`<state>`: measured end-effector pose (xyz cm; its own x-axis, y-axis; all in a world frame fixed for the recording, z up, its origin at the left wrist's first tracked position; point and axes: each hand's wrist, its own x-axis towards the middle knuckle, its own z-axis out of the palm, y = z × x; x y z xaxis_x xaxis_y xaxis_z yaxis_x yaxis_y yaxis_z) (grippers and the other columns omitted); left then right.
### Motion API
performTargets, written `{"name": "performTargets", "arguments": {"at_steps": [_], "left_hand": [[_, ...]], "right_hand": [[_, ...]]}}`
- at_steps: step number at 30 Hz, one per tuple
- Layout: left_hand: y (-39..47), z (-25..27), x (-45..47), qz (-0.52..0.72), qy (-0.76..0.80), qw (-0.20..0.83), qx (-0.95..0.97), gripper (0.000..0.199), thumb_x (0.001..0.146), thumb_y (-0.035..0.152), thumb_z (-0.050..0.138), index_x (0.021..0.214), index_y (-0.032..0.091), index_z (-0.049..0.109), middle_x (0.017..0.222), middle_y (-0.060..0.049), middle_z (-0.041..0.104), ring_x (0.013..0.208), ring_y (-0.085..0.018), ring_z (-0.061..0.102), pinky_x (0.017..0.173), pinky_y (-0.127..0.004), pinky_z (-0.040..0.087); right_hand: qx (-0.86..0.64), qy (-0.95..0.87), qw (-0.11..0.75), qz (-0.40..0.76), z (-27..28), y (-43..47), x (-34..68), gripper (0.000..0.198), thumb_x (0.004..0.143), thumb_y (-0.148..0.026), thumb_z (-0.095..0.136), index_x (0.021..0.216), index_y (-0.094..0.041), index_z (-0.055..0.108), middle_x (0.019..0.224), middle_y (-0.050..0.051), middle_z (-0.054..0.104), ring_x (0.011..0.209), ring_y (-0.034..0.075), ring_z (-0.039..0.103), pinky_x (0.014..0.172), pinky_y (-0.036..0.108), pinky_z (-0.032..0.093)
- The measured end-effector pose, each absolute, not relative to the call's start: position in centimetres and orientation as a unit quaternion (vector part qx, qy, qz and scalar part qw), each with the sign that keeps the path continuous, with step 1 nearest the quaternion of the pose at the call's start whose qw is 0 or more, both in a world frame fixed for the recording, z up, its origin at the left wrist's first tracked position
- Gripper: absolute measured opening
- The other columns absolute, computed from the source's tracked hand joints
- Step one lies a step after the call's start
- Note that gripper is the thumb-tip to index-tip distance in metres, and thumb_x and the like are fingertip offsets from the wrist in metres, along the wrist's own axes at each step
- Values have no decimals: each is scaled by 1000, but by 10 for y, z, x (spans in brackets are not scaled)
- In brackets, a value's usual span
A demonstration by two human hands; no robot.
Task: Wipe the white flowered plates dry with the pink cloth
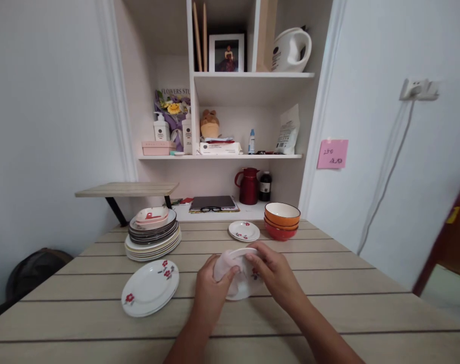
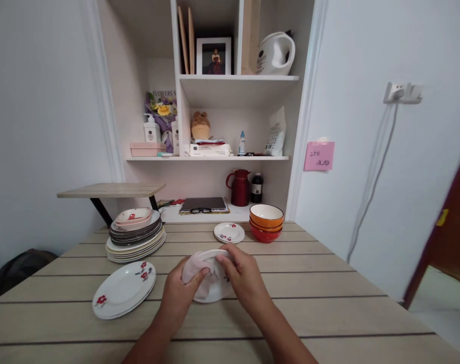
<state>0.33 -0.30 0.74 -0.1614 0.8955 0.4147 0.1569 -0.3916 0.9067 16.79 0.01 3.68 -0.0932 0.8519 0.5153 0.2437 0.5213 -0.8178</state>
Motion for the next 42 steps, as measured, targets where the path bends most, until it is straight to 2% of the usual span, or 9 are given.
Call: {"name": "performTargets", "arguments": {"at_steps": [8,14,18,22,25,29,34,38,42], "left_hand": [[0,10,3,606,448,411,512,39,64,39,77,92,12,73,79,-7,74,70,-20,65,64,-26,51],[-4,10,14,633,415,489,434,54,61,45,80,100,9,71,87,-12,75,74,-22,68,65,-28,53],[-5,10,16,640,417,486,425,54,62,46,80,101,9,70,88,-12,75,76,-23,69,66,-28,54],[-3,9,10,652,443,454,415,51,67,46,76,101,9,69,92,-13,75,78,-23,69,68,-29,54],[-2,7,6,645,460,418,444,45,68,44,76,97,11,71,86,-11,75,74,-22,69,67,-28,53],[-2,7,5,626,460,322,541,27,68,35,75,88,16,73,80,-7,74,73,-22,67,70,-28,51],[-1,9,0,596,431,200,648,15,73,22,70,88,20,73,86,-6,71,82,-22,65,78,-30,48],[1,7,-4,578,417,158,684,17,74,20,67,90,22,73,88,-6,69,86,-23,63,79,-31,48],[0,8,-5,561,418,133,703,17,76,23,67,92,22,71,89,-6,68,87,-24,62,80,-32,48]], "right_hand": [[-358,-551,600,456,25,-1,153,24,80,-44,65,80,-20,65,62,-3,55,55,12,43,50,23,32],[-326,-407,665,534,23,0,148,30,72,-46,73,87,-21,64,64,-3,61,53,12,48,50,23,36],[-319,-355,672,566,21,2,146,31,69,-45,75,86,-23,63,63,-4,60,51,12,48,49,23,38],[-316,-371,631,604,22,3,148,32,70,-45,75,89,-21,62,66,-3,60,52,12,48,49,23,38],[-344,-467,600,551,26,2,155,28,74,-41,71,94,-21,63,70,-2,61,58,13,51,52,23,37],[-398,-605,585,365,32,1,163,26,78,-31,65,104,-25,65,82,-1,66,69,18,55,58,25,41],[-408,-707,547,185,35,3,170,13,79,-21,62,86,-28,71,86,3,68,80,23,58,71,31,42],[-412,-735,517,149,38,2,175,14,80,-21,61,83,-30,71,79,2,68,71,22,58,67,30,41],[-385,-737,525,178,40,-1,173,14,83,-26,59,80,-29,72,76,3,67,68,21,57,66,30,41]]}}
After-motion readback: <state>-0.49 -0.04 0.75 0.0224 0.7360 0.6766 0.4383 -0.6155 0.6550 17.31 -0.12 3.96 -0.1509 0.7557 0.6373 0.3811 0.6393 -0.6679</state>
